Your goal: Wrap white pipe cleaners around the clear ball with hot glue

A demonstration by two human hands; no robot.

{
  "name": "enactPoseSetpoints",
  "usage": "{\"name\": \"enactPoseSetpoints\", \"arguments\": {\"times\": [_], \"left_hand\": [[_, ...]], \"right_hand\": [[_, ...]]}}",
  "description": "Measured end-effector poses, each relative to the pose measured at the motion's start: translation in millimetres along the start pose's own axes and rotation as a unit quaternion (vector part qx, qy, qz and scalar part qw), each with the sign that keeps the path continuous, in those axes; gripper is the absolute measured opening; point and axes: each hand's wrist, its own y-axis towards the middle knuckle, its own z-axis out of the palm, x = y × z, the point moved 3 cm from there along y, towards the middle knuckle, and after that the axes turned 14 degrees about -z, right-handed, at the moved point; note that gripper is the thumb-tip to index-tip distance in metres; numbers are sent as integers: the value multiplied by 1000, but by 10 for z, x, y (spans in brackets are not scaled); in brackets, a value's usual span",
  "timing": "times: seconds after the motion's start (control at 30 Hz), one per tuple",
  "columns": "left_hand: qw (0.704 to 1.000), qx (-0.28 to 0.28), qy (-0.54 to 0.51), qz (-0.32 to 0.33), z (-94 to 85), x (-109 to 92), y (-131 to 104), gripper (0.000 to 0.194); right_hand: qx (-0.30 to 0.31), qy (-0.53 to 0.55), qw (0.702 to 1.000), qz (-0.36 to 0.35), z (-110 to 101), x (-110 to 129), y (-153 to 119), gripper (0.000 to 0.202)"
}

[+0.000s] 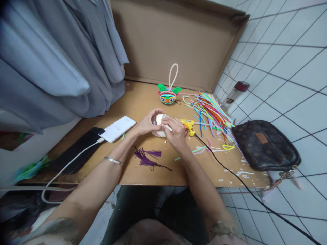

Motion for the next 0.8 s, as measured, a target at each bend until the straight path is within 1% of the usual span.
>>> {"name": "enactPoseSetpoints", "arguments": {"times": [0.1,0.2,0.27,0.4,0.57,0.8], "left_hand": [[1000,-10,-4,-1,14,-13,-23,68],[1000,2,-25,4,34,-22,-40,71],[999,9,-37,20,40,-28,-40,68],[998,-4,-31,51,29,-27,-29,62],[998,-17,-19,52,18,19,-17,64],[996,-35,-33,70,-2,83,57,63]], "right_hand": [[1,-2,1000,12,4,-15,-10,11],[8,-6,1000,18,11,-21,-14,11],[12,-5,1000,12,15,-18,-13,12],[13,0,1000,7,15,-16,-10,12],[20,0,999,28,16,-25,-7,14],[20,1,999,41,27,-39,-11,16]]}}
